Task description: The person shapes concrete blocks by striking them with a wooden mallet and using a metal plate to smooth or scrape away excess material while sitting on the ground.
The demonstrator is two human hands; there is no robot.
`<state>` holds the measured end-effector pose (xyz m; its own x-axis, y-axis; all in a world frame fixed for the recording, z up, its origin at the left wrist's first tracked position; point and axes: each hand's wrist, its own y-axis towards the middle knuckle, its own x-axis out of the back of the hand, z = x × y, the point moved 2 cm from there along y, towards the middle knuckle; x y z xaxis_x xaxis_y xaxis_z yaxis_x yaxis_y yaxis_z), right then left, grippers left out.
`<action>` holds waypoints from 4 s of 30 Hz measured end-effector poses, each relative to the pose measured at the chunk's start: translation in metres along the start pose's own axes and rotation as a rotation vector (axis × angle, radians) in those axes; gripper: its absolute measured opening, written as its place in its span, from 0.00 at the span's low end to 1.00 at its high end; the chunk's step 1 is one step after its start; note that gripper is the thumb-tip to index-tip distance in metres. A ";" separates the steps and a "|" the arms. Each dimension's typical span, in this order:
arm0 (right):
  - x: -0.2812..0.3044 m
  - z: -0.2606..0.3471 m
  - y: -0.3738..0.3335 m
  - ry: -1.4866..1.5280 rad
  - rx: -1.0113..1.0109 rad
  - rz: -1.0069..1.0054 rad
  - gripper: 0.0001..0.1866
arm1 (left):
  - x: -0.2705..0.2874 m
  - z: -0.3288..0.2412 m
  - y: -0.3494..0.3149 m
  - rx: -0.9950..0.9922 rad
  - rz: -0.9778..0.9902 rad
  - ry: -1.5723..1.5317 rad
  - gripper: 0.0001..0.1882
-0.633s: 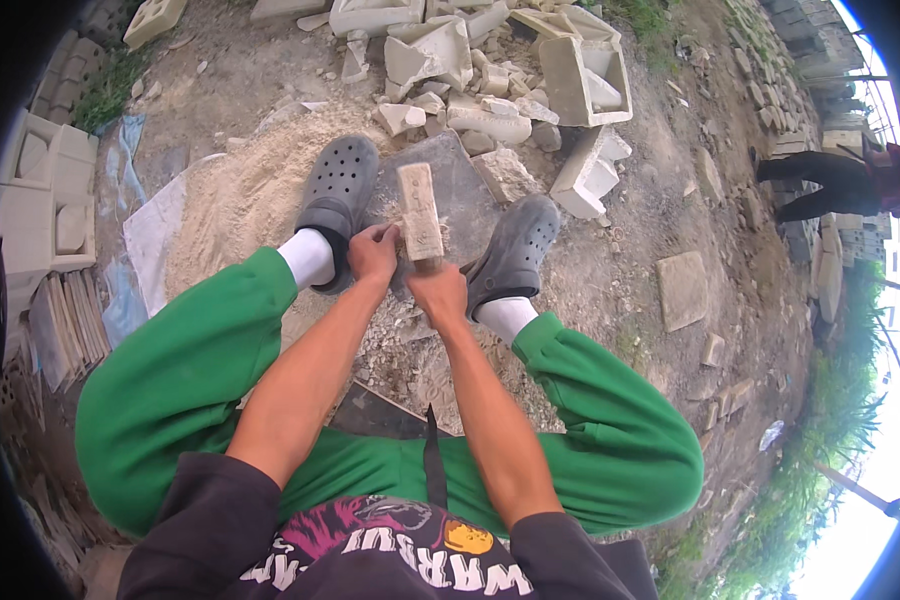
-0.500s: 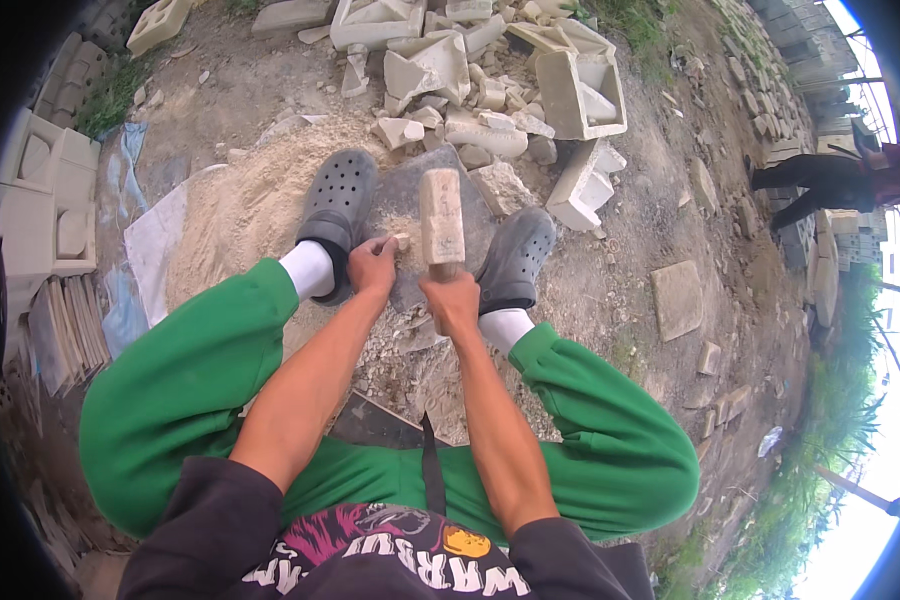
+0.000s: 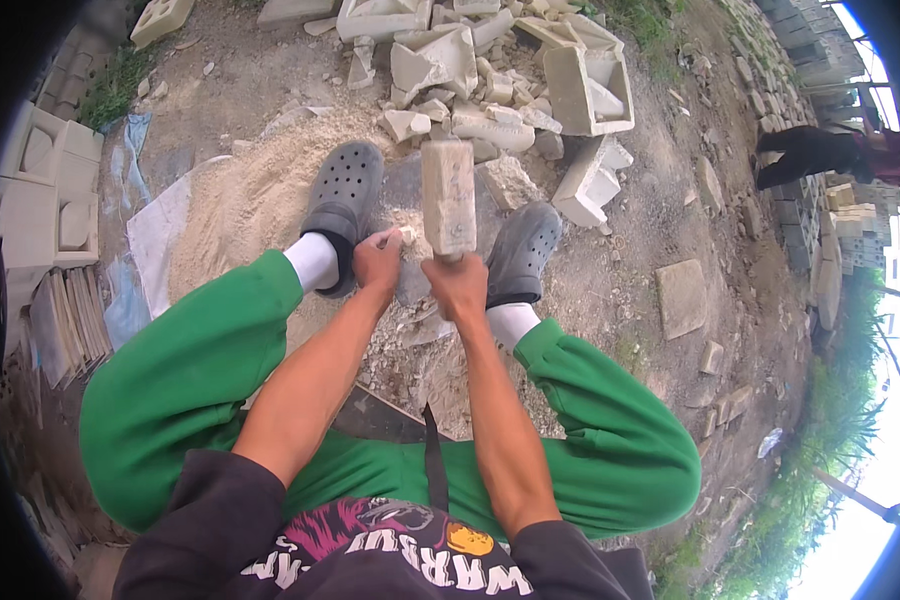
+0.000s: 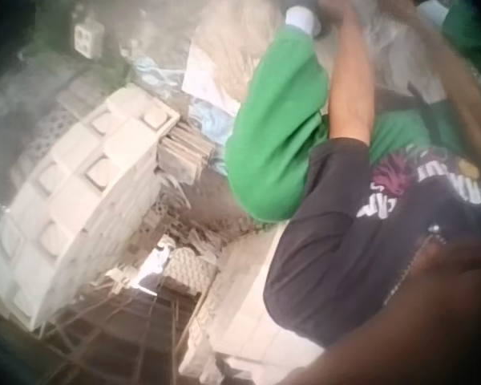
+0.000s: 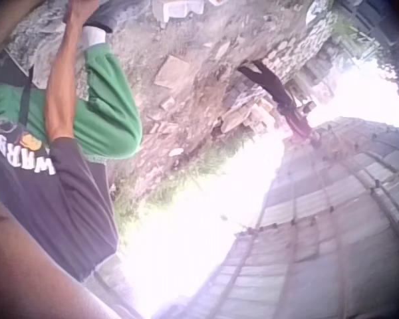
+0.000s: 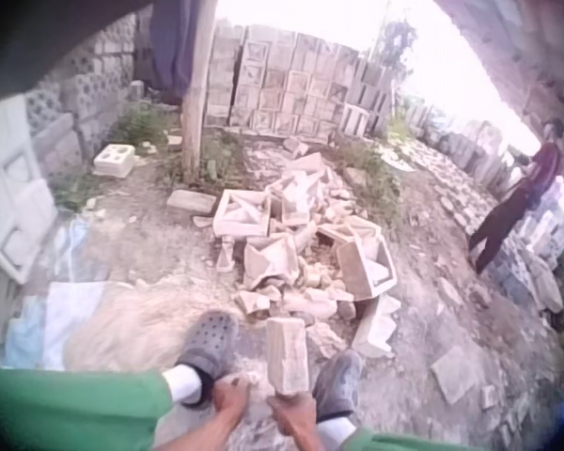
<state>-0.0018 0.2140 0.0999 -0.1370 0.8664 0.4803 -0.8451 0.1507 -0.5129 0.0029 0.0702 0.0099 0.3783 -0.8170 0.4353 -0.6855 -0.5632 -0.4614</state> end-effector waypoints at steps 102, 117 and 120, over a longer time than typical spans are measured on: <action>-0.042 -0.069 0.008 -0.199 0.301 -0.223 0.14 | 0.019 -0.012 0.012 0.015 0.144 0.267 0.13; 0.019 -0.035 -0.014 0.265 -0.175 -0.016 0.10 | -0.008 -0.003 0.030 -0.281 0.177 0.149 0.14; 0.026 -0.007 -0.024 0.216 0.038 -0.046 0.11 | -0.009 0.002 0.036 -0.206 0.271 0.129 0.13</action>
<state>0.0186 0.2367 0.1196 0.0126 0.9415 0.3367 -0.8672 0.1779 -0.4651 -0.0241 0.0572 -0.0124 0.0934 -0.9033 0.4187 -0.8659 -0.2813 -0.4137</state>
